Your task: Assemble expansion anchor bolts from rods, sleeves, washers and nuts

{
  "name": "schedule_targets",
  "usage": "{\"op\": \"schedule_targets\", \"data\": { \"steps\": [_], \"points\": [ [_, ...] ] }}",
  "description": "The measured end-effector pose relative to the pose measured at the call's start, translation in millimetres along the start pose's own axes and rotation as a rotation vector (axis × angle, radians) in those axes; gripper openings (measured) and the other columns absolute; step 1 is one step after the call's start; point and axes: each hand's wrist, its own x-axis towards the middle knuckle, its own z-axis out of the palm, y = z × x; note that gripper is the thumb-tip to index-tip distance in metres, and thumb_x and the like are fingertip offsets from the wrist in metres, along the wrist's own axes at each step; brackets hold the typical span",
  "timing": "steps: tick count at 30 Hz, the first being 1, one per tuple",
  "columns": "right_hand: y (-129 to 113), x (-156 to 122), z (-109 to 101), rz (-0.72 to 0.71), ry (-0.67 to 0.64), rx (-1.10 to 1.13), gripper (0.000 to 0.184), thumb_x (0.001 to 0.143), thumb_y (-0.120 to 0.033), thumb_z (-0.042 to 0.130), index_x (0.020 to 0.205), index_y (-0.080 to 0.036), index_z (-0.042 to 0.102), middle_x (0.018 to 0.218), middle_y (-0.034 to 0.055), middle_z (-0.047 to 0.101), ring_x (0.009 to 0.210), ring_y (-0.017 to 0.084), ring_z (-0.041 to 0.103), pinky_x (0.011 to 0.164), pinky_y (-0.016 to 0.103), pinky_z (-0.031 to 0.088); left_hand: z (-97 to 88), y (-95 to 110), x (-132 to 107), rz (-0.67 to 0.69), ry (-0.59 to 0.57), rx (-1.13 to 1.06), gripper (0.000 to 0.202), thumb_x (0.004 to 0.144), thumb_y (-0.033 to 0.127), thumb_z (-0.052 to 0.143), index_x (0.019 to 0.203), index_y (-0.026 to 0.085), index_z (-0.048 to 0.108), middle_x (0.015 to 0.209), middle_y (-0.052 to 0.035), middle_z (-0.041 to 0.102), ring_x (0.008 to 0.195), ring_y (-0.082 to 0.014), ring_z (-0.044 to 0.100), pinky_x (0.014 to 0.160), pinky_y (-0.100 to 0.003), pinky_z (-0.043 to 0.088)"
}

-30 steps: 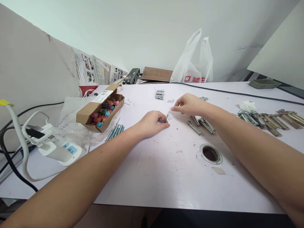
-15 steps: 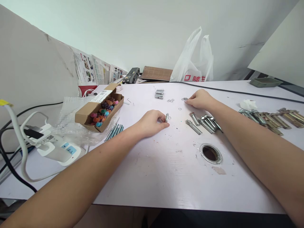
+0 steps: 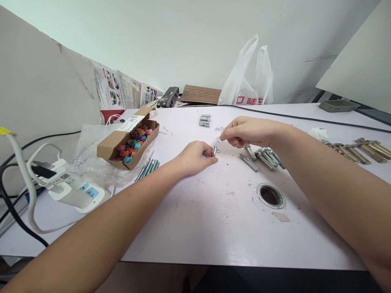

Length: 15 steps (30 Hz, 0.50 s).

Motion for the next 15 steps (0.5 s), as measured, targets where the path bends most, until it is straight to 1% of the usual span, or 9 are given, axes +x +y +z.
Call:
{"op": "schedule_targets", "data": {
  "steps": [1, 3, 5, 6, 7, 9, 10, 12, 15],
  "points": [
    [1, 0, -3, 0.03, 0.045, 0.029, 0.036, 0.083, -0.029, 0.073, 0.054, -0.017, 0.054, 0.06, 0.0058, 0.051, 0.053, 0.011, 0.041, 0.048, 0.027, 0.037, 0.1, 0, 0, 0.0, -0.001, -0.002, 0.024, 0.079, 0.041, 0.065, 0.073, 0.018, 0.067, 0.083, -0.0028, 0.071, 0.078, -0.0183, 0.063, 0.075, -0.033, 0.05],
    [4, 0, -17, 0.09, 0.192, 0.167, 0.02, 0.08, -0.022, 0.073, 0.066, -0.016, 0.061, 0.074, 0.0103, 0.062, 0.063, 0.014, 0.055, 0.054, 0.027, 0.048, 0.4, 0, 0, -0.005, 0.0, -0.004, 0.024, 0.079, 0.041, 0.065, 0.071, 0.018, 0.066, 0.083, -0.0029, 0.071, 0.079, -0.0185, 0.063, 0.076, -0.033, 0.05],
    [11, -2, -39, 0.113, 0.358, 0.366, 0.009, 0.079, -0.014, 0.071, 0.077, -0.014, 0.062, 0.093, 0.0159, 0.069, 0.082, 0.019, 0.067, 0.066, 0.027, 0.058, 0.5, 0, 0, -0.016, 0.002, -0.005, 0.023, 0.078, 0.04, 0.065, 0.07, 0.018, 0.066, 0.084, -0.003, 0.071, 0.079, -0.0187, 0.063, 0.076, -0.033, 0.05],
    [15, -3, -51, 0.094, 0.43, 0.471, 0.01, 0.078, -0.011, 0.069, 0.079, -0.013, 0.06, 0.097, 0.0177, 0.069, 0.09, 0.022, 0.069, 0.073, 0.028, 0.06, 0.5, 0, 0, -0.021, 0.004, -0.007, 0.023, 0.078, 0.04, 0.065, 0.07, 0.018, 0.066, 0.085, -0.0031, 0.071, 0.079, -0.0188, 0.063, 0.077, -0.034, 0.05],
    [20, -4, -62, 0.061, 0.51, 0.563, 0.01, 0.078, -0.007, 0.067, 0.079, -0.013, 0.058, 0.097, 0.0177, 0.068, 0.094, 0.023, 0.07, 0.077, 0.028, 0.06, 0.5, 0, 0, -0.025, 0.005, -0.009, 0.023, 0.077, 0.04, 0.065, 0.069, 0.018, 0.066, 0.085, -0.0031, 0.071, 0.079, -0.0188, 0.063, 0.077, -0.034, 0.051],
    [34, -3, -84, -0.008, 0.633, 0.704, 0.013, 0.077, -0.001, 0.061, 0.075, -0.011, 0.055, 0.088, 0.0134, 0.064, 0.092, 0.021, 0.07, 0.081, 0.027, 0.061, 0.4, 1, 0, -0.025, 0.009, -0.014, 0.022, 0.077, 0.039, 0.066, 0.068, 0.018, 0.066, 0.086, -0.0031, 0.071, 0.079, -0.0186, 0.063, 0.077, -0.033, 0.051],
    [42, -2, -92, -0.01, 0.673, 0.747, 0.014, 0.077, 0.001, 0.06, 0.075, -0.011, 0.054, 0.085, 0.0111, 0.062, 0.089, 0.019, 0.07, 0.081, 0.025, 0.06, 0.3, 1, 0, -0.023, 0.013, -0.014, 0.022, 0.076, 0.039, 0.066, 0.068, 0.018, 0.066, 0.086, -0.0031, 0.071, 0.079, -0.0185, 0.063, 0.077, -0.033, 0.051],
    [59, 4, -104, 0.031, 0.711, 0.795, 0.015, 0.078, 0.002, 0.059, 0.076, -0.011, 0.053, 0.082, 0.0086, 0.059, 0.087, 0.017, 0.069, 0.079, 0.023, 0.06, 0.1, 2, 0, -0.024, 0.016, -0.007, 0.022, 0.076, 0.039, 0.067, 0.068, 0.018, 0.066, 0.087, -0.003, 0.071, 0.079, -0.0185, 0.063, 0.076, -0.033, 0.05],
    [80, 13, -109, 0.12, 0.719, 0.804, 0.016, 0.079, 0.004, 0.057, 0.08, -0.012, 0.052, 0.082, 0.009, 0.058, 0.083, 0.015, 0.066, 0.072, 0.021, 0.059, -0.1, 2, 0, -0.036, 0.009, 0.006, 0.022, 0.076, 0.039, 0.067, 0.069, 0.018, 0.067, 0.085, -0.0027, 0.071, 0.077, -0.0184, 0.063, 0.073, -0.033, 0.049]
  ]
}}
